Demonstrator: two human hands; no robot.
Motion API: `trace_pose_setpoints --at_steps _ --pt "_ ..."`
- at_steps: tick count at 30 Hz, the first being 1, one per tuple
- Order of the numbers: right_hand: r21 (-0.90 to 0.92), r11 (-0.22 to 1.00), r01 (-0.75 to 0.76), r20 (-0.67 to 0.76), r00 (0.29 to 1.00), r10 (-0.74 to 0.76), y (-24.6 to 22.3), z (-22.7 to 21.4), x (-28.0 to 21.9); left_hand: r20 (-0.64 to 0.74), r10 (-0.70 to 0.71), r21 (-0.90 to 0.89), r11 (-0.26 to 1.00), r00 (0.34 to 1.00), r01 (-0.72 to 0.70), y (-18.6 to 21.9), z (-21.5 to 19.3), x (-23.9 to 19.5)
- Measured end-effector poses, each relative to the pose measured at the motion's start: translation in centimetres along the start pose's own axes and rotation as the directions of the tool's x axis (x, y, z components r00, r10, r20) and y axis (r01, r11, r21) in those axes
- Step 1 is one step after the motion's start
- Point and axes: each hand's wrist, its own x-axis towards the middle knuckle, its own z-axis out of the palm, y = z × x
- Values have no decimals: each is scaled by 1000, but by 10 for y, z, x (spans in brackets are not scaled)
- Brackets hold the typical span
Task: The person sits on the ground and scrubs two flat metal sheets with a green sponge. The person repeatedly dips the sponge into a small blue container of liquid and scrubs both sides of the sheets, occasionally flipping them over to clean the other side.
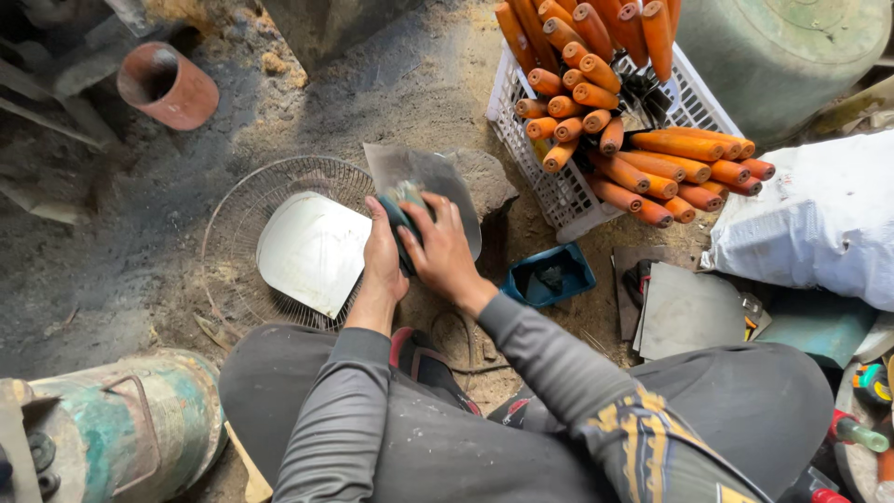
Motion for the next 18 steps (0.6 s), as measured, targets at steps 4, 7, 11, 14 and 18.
trace_pose_setpoints --at_steps 4,7,11,14,18 --pt "-55 998 24 -85 996 -29 34 26 61 -92 -3 361 932 996 36 13 15 -13" --pt "-146 988 -43 -149 989 21 74 45 81 -104 12 426 904 995 33 17 22 -17" --pt "-334 925 -181 -174 976 128 115 45 73 -167 -36 424 900 985 105 17 15 -17" --pt "-420 891 -173 -70 985 159 116 24 48 -124 30 399 917 992 22 11 9 -13" --pt "-357 879 -316 -56 947 318 62 6 -3 -130 36 354 935 991 13 4 2 -14"
